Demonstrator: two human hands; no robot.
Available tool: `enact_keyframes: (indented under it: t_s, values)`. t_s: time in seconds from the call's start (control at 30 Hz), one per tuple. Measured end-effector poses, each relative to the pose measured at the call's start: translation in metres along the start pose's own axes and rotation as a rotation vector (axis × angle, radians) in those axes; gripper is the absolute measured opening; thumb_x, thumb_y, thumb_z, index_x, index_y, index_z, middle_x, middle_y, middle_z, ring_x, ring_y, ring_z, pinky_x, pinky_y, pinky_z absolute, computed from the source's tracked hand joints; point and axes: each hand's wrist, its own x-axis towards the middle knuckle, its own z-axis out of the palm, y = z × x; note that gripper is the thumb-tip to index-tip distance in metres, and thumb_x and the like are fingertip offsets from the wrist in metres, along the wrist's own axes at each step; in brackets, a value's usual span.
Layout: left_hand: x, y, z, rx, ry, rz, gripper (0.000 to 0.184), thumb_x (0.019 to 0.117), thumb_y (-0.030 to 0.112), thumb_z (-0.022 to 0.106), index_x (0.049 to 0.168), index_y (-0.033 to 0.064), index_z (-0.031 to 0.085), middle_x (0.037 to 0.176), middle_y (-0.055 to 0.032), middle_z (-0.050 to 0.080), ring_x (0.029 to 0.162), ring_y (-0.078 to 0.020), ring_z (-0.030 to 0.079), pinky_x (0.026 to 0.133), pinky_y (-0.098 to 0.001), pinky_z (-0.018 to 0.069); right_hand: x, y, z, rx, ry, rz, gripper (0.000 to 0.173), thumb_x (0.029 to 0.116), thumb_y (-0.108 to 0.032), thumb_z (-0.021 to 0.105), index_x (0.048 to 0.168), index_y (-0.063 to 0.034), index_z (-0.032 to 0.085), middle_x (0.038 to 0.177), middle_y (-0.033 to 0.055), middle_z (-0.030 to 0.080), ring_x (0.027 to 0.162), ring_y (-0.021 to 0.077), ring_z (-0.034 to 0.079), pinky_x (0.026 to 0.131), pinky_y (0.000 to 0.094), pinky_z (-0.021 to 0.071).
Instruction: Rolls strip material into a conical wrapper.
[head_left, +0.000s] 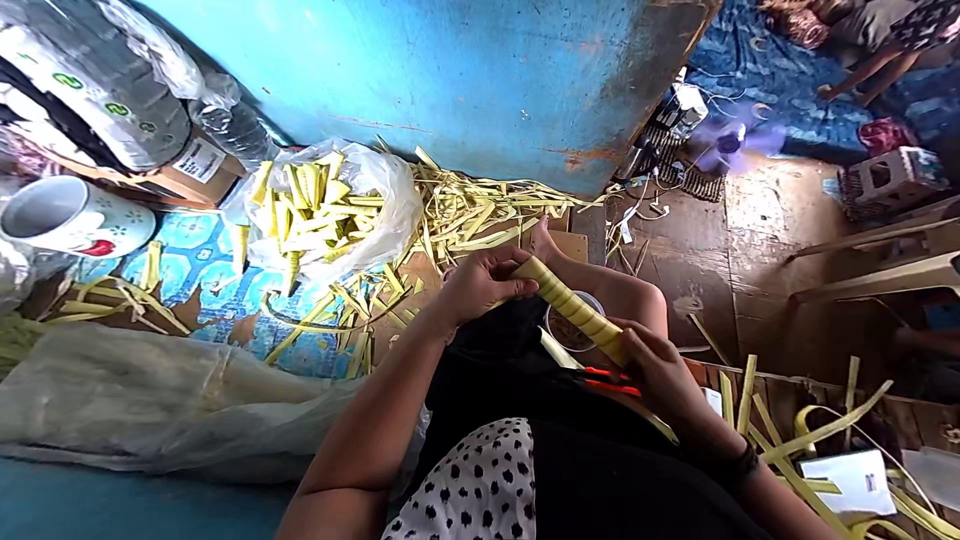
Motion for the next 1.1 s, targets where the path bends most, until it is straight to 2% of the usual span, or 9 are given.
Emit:
enact_keyframes:
  t_s: [0.07,0.23,0.4,0.53,0.7,0.8,0.87,0.97,1.1]
  values:
    - [0.000,-0.005,-0.002,-0.015,-0.037,0.073,0.025,0.0886,-0.010,0.069,0.110,0.0035,0.067,0.089,-0.0049,0.073,0.072,-0.0100,0.070,0.067,-0.0242,0.0605,0.000,-0.004,-0.001,0.280,-0.045,0.206,0.039,0.1115,-0.021,0.030,0.127,-0.0057,0.063,0.073,-0.0018,0.068,0.053,0.0022,0.059,0.049,0.0172,0.0509]
    - [0.008,-0.005,-0.005,-0.039,-0.017,0.074,0.020,0.0875,-0.006,0.073,0.105,0.0027,0.068,0.082,-0.0016,0.074,0.063,-0.0070,0.067,0.054,-0.0211,0.0567,-0.001,0.010,-0.006,-0.506,0.002,-0.354,0.041,0.1055,-0.027,0.053,0.131,0.0040,0.062,0.112,0.0099,0.068,0.090,0.0088,0.067,0.078,0.0254,0.0592]
    - [0.007,-0.008,-0.006,0.013,-0.104,0.042,0.026,0.0924,-0.006,0.067,0.116,0.0026,0.063,0.094,-0.0043,0.072,0.077,-0.0089,0.069,0.067,-0.0236,0.0588,-0.003,-0.004,0.004,0.245,-0.014,0.245,0.044,0.1114,-0.020,0.024,0.119,-0.0064,0.064,0.070,-0.0020,0.067,0.049,0.0013,0.056,0.045,0.0165,0.0483]
    - [0.010,-0.007,-0.006,-0.023,-0.047,-0.056,0.024,0.0916,-0.007,0.068,0.114,0.0009,0.064,0.089,-0.0037,0.073,0.073,-0.0087,0.070,0.066,-0.0237,0.0593,-0.004,0.012,-0.003,-0.504,0.034,-0.309,0.042,0.1030,-0.024,0.056,0.132,0.0054,0.061,0.115,0.0107,0.067,0.095,0.0090,0.065,0.082,0.0243,0.0570]
    - [0.010,-0.007,-0.006,-0.075,-0.080,-0.074,0.023,0.0930,-0.008,0.065,0.114,0.0015,0.062,0.094,-0.0026,0.073,0.080,-0.0089,0.071,0.076,-0.0253,0.0607,-0.003,0.000,0.001,0.165,-0.038,0.187,0.039,0.1110,-0.020,0.025,0.123,-0.0061,0.060,0.074,-0.0013,0.070,0.052,0.0025,0.060,0.049,0.0173,0.0513]
    - [0.011,-0.006,-0.004,-0.058,-0.037,-0.085,0.023,0.0923,-0.008,0.067,0.113,0.0015,0.063,0.088,-0.0022,0.073,0.073,-0.0084,0.070,0.070,-0.0239,0.0600,-0.006,0.008,-0.002,-0.516,0.023,-0.279,0.040,0.1047,-0.022,0.053,0.134,0.0049,0.059,0.107,0.0084,0.071,0.086,0.0079,0.068,0.077,0.0236,0.0584]
    - [0.012,-0.007,-0.005,-0.039,-0.040,-0.072,0.030,0.0917,-0.008,0.068,0.120,0.0004,0.062,0.092,-0.0031,0.073,0.075,-0.0079,0.070,0.071,-0.0235,0.0600,-0.006,0.011,-0.003,-0.670,0.056,-0.388,0.046,0.1038,-0.025,0.054,0.135,0.0093,0.057,0.102,0.0113,0.072,0.081,0.0093,0.069,0.073,0.0253,0.0596]
    - [0.013,-0.012,-0.004,-0.044,-0.065,-0.010,0.030,0.0908,-0.007,0.069,0.120,-0.0002,0.064,0.097,-0.0036,0.073,0.081,-0.0076,0.070,0.076,-0.0240,0.0597,-0.009,0.002,-0.005,-0.094,-0.044,0.005,0.045,0.1123,-0.026,0.028,0.138,0.0005,0.054,0.084,0.0033,0.072,0.062,0.0098,0.067,0.055,0.0250,0.0589]
    - [0.008,-0.013,0.002,-0.101,-0.050,-0.024,0.025,0.0933,-0.007,0.065,0.116,0.0025,0.062,0.097,-0.0050,0.072,0.084,-0.0114,0.071,0.081,-0.0287,0.0607,-0.010,-0.005,-0.013,0.341,-0.184,0.300,0.054,0.1112,-0.038,0.020,0.105,-0.0087,0.065,0.077,0.0039,0.071,0.054,0.0082,0.064,0.049,0.0219,0.0543]
